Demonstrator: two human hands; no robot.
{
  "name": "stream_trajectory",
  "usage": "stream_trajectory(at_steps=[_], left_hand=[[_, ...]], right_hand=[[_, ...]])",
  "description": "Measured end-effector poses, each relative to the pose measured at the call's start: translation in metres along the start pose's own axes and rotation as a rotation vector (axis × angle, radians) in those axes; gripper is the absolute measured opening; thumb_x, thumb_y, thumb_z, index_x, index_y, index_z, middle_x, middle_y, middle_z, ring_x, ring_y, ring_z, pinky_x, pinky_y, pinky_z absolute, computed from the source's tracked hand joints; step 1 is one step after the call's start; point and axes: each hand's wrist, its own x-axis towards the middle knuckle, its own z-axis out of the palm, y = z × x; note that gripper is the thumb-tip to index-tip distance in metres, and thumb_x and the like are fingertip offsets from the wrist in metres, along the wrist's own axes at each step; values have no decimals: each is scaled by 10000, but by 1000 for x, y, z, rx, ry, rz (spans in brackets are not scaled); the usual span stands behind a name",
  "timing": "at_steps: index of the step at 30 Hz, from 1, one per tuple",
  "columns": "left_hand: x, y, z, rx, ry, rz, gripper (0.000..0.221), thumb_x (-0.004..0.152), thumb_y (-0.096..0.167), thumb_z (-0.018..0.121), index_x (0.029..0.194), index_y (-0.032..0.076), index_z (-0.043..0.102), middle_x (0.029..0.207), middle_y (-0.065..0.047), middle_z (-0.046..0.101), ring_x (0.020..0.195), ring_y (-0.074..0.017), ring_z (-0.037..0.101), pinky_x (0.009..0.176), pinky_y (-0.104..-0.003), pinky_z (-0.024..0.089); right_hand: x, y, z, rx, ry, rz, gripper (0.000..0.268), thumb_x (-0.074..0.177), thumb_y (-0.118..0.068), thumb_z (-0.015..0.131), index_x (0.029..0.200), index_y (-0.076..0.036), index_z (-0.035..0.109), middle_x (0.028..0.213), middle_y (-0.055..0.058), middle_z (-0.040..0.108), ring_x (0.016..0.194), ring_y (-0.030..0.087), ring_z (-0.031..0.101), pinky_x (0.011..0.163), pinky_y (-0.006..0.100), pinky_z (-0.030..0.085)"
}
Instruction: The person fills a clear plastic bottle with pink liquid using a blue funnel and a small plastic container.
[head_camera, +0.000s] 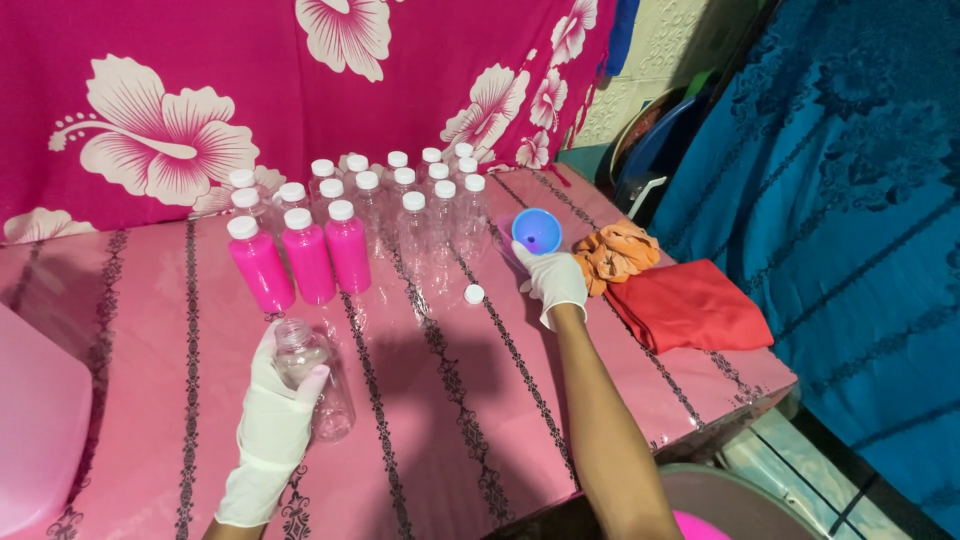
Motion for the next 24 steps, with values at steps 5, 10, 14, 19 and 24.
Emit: stream_trajectory(at_steps=[5,10,14,19,24], left_hand=[[-1,1,-1,7,2,32,867,808,250,687,1588,142,324,1500,-63,543,1360,-186,522,1184,-332,320],[-1,1,-1,-12,6,36,862,806,258,693,1580,132,335,1501,-65,542,1359,-181,520,1191,-330,312],[0,-1,0,-44,-9,34,855,812,230,688,1582,132,331,1478,-66,560,1337,-180,539,1194,-322,315],[-2,0,0,-20,-5,34,845,815,253,686,1580,149,342,1468,-55,572,1342,-179,539,1190,-332,319],[-3,0,0,16,1,16,855,809,297,689,1583,174,347,1460,-43,585,1323,-173,554,1169,-329,338]], right_hand=[[90,53,34,-1010,-64,-393,975,859,-301,746,1583,-559,148,1210,112,681,1068,330,672,898,374,567],[119,75,49,-1020,35,-492,1021,822,-271,810,1596,-517,190,1181,71,710,1024,282,681,899,337,557],[0,3,13,-73,141,54,657,790,-778,619,674,-145,748,624,-26,742,821,193,738,899,325,495],[-8,-4,11,-233,162,75,702,799,-810,555,810,-152,800,902,44,781,1023,323,706,921,418,502],[33,17,27,-242,191,110,710,897,-771,515,1082,-137,774,1159,136,747,1120,378,684,944,476,515]])
